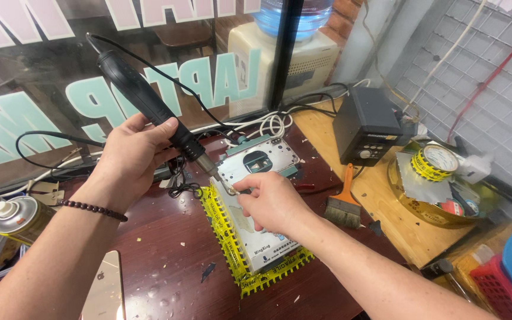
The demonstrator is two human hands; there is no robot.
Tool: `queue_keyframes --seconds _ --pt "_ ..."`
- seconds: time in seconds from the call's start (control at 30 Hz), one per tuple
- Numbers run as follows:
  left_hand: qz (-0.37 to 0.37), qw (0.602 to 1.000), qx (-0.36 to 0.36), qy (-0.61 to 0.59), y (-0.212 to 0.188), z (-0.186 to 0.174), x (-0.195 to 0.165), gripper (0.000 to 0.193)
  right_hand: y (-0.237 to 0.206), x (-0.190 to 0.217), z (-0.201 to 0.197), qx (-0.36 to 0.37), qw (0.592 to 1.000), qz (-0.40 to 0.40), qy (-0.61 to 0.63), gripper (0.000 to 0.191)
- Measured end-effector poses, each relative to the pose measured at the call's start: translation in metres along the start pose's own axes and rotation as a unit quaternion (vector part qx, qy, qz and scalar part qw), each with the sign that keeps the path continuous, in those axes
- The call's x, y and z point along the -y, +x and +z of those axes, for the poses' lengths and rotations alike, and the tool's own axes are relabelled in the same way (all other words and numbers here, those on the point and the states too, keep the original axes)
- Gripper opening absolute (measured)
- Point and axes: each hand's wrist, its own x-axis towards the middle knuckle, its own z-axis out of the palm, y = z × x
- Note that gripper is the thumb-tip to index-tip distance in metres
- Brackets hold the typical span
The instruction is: The person works on a phone clamped in a repair fixture on a workbench. They brush the phone frame with a brush, reposition and press the phone in the clamp, then hold a hot air gun over the phone while prying at its edge with a small tool.
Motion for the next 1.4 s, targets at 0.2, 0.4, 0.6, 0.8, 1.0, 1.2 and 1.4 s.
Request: queue_keyframes --seconds 0.2,0.4,0.6,0.8,1.0,1.2,1.4 --pt "-0.009 1.0 -0.012 0.0 -0.008 -0.003 -0.003 0.017 0.002 -0.003 0.002 0.006 1.0 0.005 0.009 0.039" --pt "-0.006 1.0 -0.013 0.003 -0.015 -0.003 -0.004 0.017 0.002 -0.003 0.006 -0.011 1.0 -0.003 0.024 0.037" --pt "-0.011 1.0 -0.014 0.017 -0.018 -0.003 -0.004 0.016 0.001 -0.002 0.007 -0.011 0.999 0.026 0.04 0.037" --pt "-0.02 0.999 -0.022 0.017 -0.016 -0.002 0.0 0.02 0.001 0.0 0.006 -0.008 0.999 0.024 0.038 0.038" --pt "-0.011 1.0 -0.014 0.012 -0.011 -0.002 0.004 0.021 -0.003 0.0 0.008 -0.011 0.999 0.025 0.025 0.037" --pt "-0.011 1.0 -0.006 0.001 -0.008 -0.003 0.006 0.02 -0.003 0.0 0.008 -0.015 0.999 0.028 0.033 0.037" --pt "-0.01 1.0 -0.004 0.002 -0.01 -0.004 0.004 0.02 -0.003 0.001 0.007 -0.019 0.999 0.026 0.041 0.038"
